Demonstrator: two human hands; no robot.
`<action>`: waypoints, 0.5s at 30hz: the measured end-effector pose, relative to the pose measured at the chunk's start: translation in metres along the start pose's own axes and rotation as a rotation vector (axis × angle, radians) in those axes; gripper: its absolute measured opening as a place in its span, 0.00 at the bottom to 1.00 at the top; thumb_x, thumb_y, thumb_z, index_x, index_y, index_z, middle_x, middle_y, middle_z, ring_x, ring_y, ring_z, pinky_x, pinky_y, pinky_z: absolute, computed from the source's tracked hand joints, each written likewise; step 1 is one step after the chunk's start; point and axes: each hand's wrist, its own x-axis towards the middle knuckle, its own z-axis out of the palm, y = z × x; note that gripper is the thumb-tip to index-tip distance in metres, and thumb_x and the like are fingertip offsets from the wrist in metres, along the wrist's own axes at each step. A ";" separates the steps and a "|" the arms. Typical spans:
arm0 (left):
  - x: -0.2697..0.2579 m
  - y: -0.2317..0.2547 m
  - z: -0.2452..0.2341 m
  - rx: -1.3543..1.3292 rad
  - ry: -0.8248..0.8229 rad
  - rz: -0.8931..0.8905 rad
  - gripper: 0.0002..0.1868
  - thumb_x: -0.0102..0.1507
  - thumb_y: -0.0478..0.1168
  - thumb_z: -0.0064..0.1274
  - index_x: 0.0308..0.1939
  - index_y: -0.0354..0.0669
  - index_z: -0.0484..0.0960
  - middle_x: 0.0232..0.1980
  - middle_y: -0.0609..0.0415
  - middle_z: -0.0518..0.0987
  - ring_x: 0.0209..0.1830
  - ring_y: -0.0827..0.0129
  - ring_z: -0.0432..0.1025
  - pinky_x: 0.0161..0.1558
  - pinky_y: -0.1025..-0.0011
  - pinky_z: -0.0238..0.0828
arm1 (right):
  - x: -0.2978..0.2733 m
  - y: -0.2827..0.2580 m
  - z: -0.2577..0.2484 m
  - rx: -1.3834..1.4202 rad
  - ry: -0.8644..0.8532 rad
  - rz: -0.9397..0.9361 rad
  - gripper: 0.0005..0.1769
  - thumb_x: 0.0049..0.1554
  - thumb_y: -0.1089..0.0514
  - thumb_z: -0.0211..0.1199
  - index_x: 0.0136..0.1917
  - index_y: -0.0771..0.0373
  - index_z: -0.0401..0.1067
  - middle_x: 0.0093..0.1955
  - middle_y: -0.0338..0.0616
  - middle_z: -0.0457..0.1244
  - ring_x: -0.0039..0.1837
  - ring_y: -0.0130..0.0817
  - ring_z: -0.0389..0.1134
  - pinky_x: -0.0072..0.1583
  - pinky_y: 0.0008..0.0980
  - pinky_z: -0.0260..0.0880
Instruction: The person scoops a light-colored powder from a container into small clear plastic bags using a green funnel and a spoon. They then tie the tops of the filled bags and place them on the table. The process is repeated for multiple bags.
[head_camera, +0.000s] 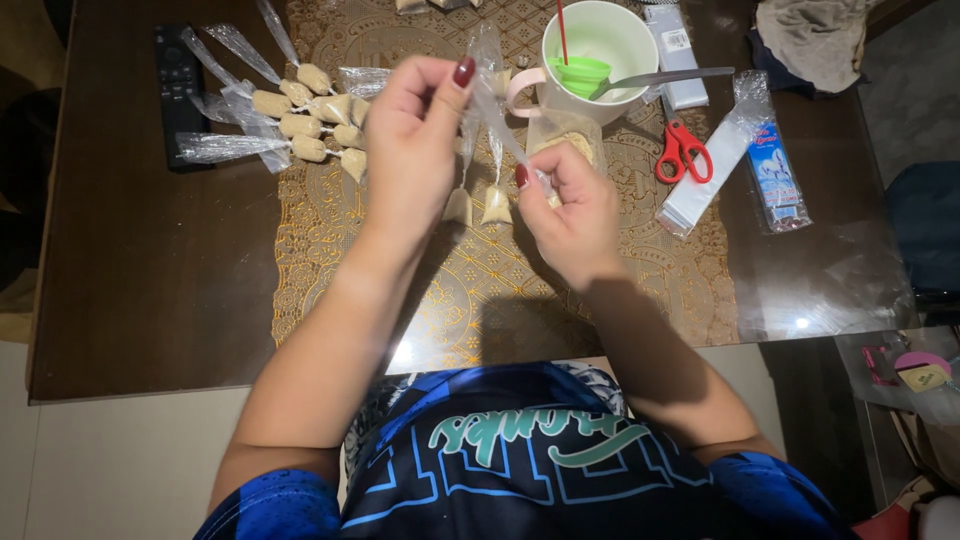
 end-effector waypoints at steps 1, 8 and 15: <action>0.002 0.000 -0.004 -0.002 0.002 0.003 0.09 0.74 0.42 0.54 0.45 0.38 0.79 0.40 0.62 0.78 0.40 0.81 0.67 0.45 0.79 0.65 | 0.000 0.001 0.000 -0.019 0.005 0.012 0.04 0.65 0.61 0.61 0.50 0.64 0.70 0.39 0.34 0.65 0.43 0.17 0.63 0.47 0.22 0.65; 0.013 -0.005 -0.019 0.005 0.058 -0.043 0.10 0.74 0.44 0.54 0.46 0.41 0.80 0.38 0.64 0.78 0.36 0.83 0.67 0.40 0.79 0.64 | -0.002 0.006 0.001 -0.028 0.002 -0.049 0.04 0.64 0.62 0.63 0.49 0.64 0.70 0.41 0.37 0.67 0.45 0.20 0.66 0.50 0.25 0.69; 0.022 -0.020 -0.028 -0.121 0.115 -0.058 0.09 0.73 0.43 0.54 0.46 0.41 0.80 0.38 0.62 0.79 0.36 0.81 0.68 0.40 0.79 0.63 | -0.002 0.005 -0.002 -0.062 -0.003 -0.056 0.04 0.61 0.62 0.64 0.47 0.65 0.71 0.39 0.38 0.67 0.43 0.21 0.66 0.49 0.26 0.68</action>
